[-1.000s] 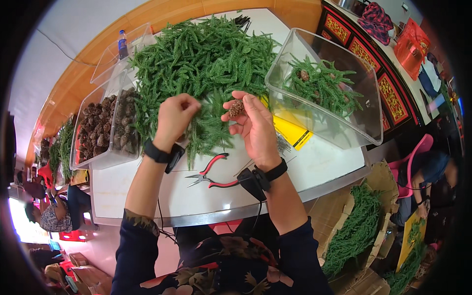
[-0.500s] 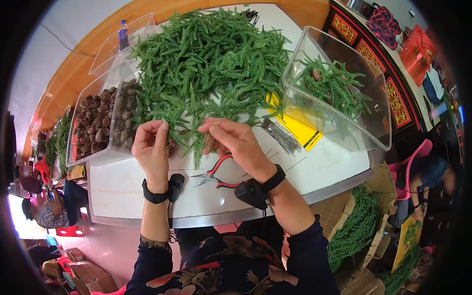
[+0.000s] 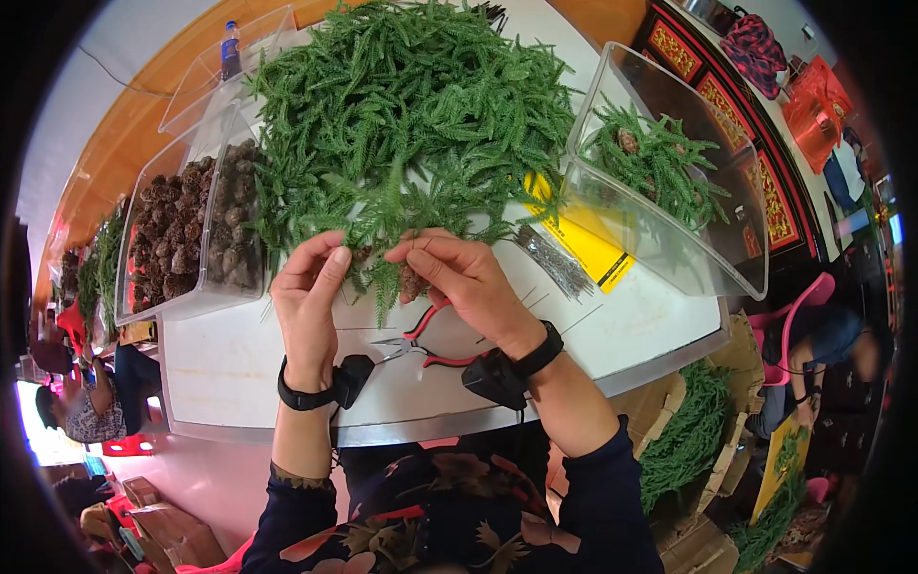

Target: Sorting and trimming green plant stems using pliers in a production environment.

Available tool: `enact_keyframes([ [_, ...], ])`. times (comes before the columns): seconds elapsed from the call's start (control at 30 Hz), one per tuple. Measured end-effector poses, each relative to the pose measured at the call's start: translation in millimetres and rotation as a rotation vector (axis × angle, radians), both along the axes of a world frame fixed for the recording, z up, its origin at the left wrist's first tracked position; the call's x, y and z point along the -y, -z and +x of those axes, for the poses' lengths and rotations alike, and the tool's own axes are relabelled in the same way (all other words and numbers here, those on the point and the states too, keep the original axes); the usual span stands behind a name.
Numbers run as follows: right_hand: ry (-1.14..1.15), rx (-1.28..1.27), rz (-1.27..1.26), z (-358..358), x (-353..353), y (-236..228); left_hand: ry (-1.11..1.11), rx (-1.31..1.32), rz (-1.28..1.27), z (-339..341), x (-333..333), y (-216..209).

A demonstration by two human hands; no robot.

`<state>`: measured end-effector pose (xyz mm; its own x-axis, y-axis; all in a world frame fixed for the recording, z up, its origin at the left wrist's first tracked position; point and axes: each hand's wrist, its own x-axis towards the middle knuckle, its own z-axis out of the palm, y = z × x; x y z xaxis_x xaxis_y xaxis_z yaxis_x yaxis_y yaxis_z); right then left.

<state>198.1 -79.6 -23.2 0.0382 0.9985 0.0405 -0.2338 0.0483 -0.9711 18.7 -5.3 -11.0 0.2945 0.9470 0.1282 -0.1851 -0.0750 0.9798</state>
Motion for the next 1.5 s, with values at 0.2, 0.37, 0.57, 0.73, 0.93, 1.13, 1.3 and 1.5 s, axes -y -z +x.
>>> enact_keyframes([
  [0.2, -0.054, 0.064, 0.034, -6, 2, -2, 0.037, -0.037, -0.024, 2, -2, 4],
  [0.37, 0.008, 0.173, 0.007, -4, 15, -28, -0.021, -0.162, -0.004, -2, -6, 4],
  [0.57, 0.158, 0.159, 0.047, -4, 19, -33, -0.022, -0.318, 0.191, -2, -10, 14],
  [0.73, 0.19, 0.243, 0.121, -20, 16, -14, 0.033, -0.301, 0.036, 0, -6, 10],
  [0.93, 0.213, 0.396, 0.065, -24, 14, -10, 0.113, -0.204, -0.056, 2, -1, 4],
  [1.13, 0.279, 0.463, 0.071, -23, 12, -7, 0.152, -0.13, -0.103, 1, 3, 0],
  [1.3, 0.329, 0.567, 0.092, -23, 11, -5, 0.141, -0.12, -0.12, 1, 3, 1],
  [1.5, 0.344, 0.565, 0.08, -22, 11, -5, 0.158, -0.135, -0.11, 2, 4, 1],
])
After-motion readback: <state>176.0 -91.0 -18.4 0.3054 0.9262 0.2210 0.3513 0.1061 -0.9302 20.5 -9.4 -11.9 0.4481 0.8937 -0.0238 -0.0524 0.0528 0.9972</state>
